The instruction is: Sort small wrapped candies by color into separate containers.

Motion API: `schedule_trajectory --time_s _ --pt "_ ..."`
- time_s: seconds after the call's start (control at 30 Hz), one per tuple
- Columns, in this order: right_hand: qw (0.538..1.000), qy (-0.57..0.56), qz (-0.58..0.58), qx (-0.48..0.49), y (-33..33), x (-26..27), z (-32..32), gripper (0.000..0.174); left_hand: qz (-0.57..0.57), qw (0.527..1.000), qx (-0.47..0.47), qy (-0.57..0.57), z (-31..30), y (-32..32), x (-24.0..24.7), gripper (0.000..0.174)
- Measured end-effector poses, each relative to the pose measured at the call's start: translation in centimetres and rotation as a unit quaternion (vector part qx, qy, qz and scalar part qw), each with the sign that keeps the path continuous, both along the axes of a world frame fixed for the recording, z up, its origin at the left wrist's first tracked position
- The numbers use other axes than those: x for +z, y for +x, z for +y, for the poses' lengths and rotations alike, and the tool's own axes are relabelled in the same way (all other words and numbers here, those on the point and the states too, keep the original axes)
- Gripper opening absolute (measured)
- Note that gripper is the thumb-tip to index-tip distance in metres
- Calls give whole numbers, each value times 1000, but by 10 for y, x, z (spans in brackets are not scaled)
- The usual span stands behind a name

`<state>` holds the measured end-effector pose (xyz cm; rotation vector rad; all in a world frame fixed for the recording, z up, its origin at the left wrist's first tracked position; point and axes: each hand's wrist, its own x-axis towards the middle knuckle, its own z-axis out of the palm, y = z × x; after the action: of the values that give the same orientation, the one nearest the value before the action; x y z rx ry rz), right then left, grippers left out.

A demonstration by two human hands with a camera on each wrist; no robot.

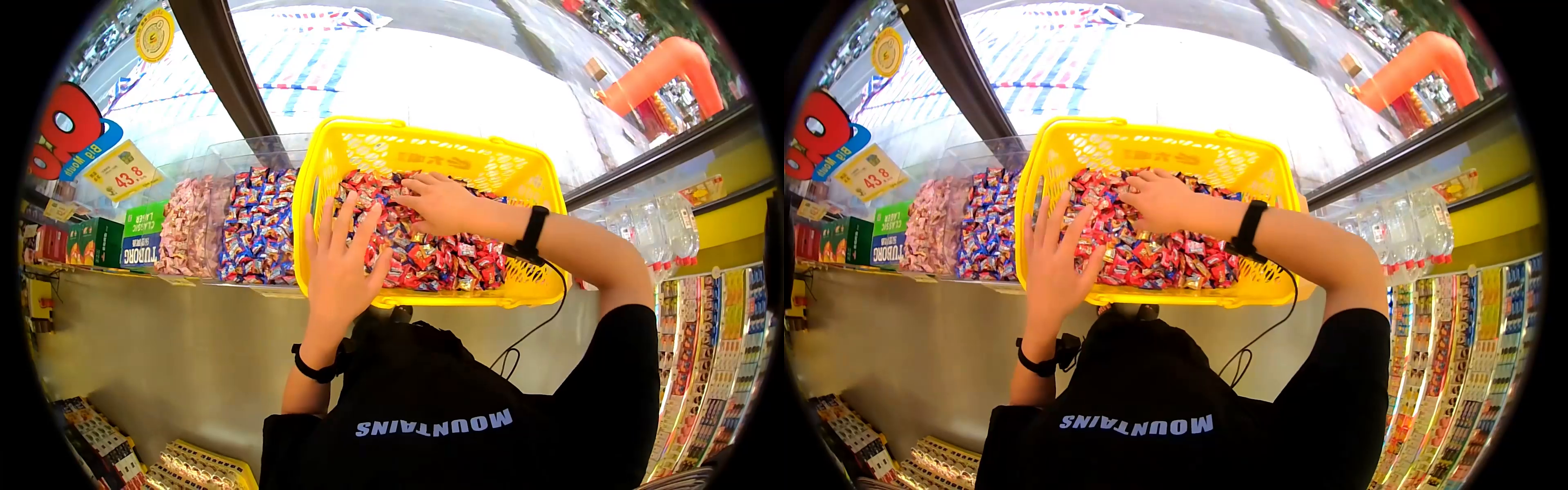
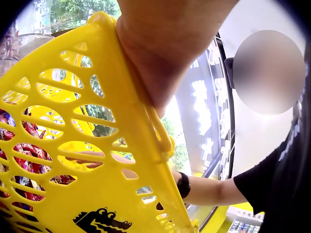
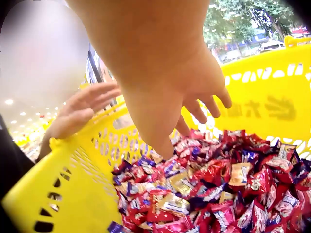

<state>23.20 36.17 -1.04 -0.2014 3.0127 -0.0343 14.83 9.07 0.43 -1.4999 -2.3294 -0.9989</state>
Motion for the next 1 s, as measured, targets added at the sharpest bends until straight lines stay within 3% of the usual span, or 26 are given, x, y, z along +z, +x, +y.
schedule_trajectory --time_s 0.17,0.77,0.87,1.0 --pt "992 35 -94 -71 -14 -24 12 63 -16 1000 14 0 -1 1 3 61" --pt "992 -85 63 -69 -20 -77 18 20 -32 999 -4 -30 1 -2 6 63" --pt "986 -116 -41 -112 -28 -49 13 19 -33 999 -5 -30 0 -1 5 62" --pt "973 -187 -87 -105 -30 -14 15 13 -30 999 -3 -24 1 -1 4 60"
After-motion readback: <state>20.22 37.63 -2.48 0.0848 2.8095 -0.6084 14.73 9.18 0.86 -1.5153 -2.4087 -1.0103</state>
